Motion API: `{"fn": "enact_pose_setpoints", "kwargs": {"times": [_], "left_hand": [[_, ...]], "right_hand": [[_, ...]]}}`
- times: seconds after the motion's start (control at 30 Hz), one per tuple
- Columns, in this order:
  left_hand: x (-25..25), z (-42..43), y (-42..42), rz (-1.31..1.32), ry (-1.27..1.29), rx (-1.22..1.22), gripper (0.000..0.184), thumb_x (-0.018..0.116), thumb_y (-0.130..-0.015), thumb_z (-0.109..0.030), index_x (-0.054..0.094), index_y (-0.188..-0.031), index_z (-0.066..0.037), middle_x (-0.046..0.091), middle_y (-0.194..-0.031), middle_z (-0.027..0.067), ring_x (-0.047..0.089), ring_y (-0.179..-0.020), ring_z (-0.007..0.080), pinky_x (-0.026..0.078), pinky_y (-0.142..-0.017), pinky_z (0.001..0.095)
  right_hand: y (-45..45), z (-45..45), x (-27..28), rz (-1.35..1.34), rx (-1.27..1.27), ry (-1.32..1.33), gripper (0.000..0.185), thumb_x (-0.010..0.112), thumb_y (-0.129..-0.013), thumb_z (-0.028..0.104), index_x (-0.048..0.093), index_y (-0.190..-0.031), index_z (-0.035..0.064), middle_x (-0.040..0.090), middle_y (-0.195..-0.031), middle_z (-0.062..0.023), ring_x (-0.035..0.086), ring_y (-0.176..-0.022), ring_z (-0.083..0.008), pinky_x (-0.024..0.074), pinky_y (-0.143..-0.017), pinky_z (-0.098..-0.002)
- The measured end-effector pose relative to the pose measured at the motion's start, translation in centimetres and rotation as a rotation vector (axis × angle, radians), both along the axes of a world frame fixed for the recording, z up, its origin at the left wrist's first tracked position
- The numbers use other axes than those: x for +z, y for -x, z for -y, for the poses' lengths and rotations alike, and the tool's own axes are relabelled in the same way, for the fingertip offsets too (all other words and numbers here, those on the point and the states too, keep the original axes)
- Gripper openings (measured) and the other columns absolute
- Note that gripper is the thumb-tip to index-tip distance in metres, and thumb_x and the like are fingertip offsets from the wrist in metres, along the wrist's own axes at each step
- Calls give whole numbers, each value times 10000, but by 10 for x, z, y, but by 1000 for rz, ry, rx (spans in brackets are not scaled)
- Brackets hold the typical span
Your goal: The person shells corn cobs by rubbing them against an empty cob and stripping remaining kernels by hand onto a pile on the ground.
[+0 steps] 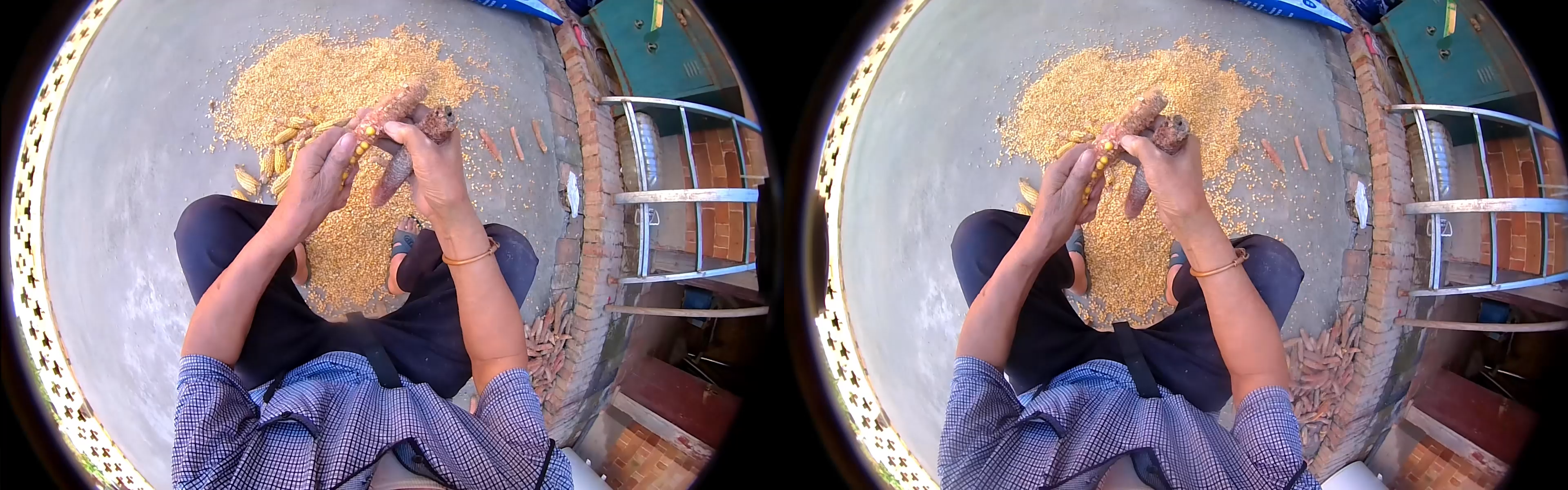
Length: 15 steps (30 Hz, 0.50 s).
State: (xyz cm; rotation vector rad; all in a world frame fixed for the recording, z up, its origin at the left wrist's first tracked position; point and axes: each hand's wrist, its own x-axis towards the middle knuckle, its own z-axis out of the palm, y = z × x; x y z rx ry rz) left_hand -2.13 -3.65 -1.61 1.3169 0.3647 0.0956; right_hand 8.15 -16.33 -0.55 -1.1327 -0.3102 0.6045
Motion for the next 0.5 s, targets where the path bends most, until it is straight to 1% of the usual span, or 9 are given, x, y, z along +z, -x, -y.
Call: {"fn": "enact_pose_setpoints", "kwargs": {"times": [0.03, 0.13, 0.27, 0.3, 0.4, 0.47, 0.5], "left_hand": [[2, -1, 0, -3, 63, -17, 409, 441, -1031, -418, 522, -1164, -40, 446, -690, -3, 348, -461, 45, 280, -401, 192], [3, 1, 1, -9, 131, -66, 410, 440, -1033, -412, 522, -1173, -35, 442, -686, -3, 354, -469, 43, 281, -405, 191], [6, -1, -1, 11, 36, 3, 389, 437, -1038, -393, 540, -1149, -34, 436, -687, -16, 368, -487, 40, 290, -418, 183], [5, 0, -1, 41, -58, 27, 378, 436, -1041, -380, 546, -1138, -32, 431, -687, -20, 373, -499, 36, 294, -428, 182], [-8, 6, 0, 148, -337, 84, 348, 431, -1047, -342, 564, -1112, -27, 418, -684, -34, 386, -534, 23, 305, -457, 180], [-15, 3, -2, 246, -540, 119, 331, 428, -1051, -318, 571, -1106, -25, 411, -682, -44, 392, -558, 14, 312, -476, 181], [-12, 3, -2, 237, -577, 119, 307, 436, -1047, -279, 571, -1090, -7, 438, -694, -16, 405, -588, 40, 342, -514, 211]], "right_hand": [[0, 0, 1, 0, -18, 3, 199, 578, -876, 17, 638, -1063, -16, 680, -978, -90, 662, -896, -170, 553, -762, -315], [1, 1, 1, -11, -46, -1, 211, 556, -874, 3, 631, -1069, -23, 677, -1000, -101, 665, -916, -186, 562, -806, -332], [-1, 3, 6, -50, 30, -83, 232, 523, -879, 5, 620, -1085, -37, 672, -1057, -134, 669, -975, -228, 565, -877, -368], [-1, 2, 8, -66, 64, -112, 238, 516, -881, 7, 617, -1091, -41, 670, -1072, -143, 669, -991, -239, 564, -892, -378], [-1, 1, 0, -45, 51, -92, 263, 499, -876, 6, 610, -1108, -48, 671, -1076, -164, 667, -1015, -262, 562, -896, -385], [-3, 2, -3, -29, 65, -91, 275, 496, -867, -2, 608, -1114, -49, 673, -1060, -166, 668, -1009, -266, 560, -899, -387], [-5, 1, -4, -21, 73, -92, 281, 494, -863, -7, 607, -1116, -50, 675, -1052, -167, 668, -1005, -268, 559, -900, -388]]}}
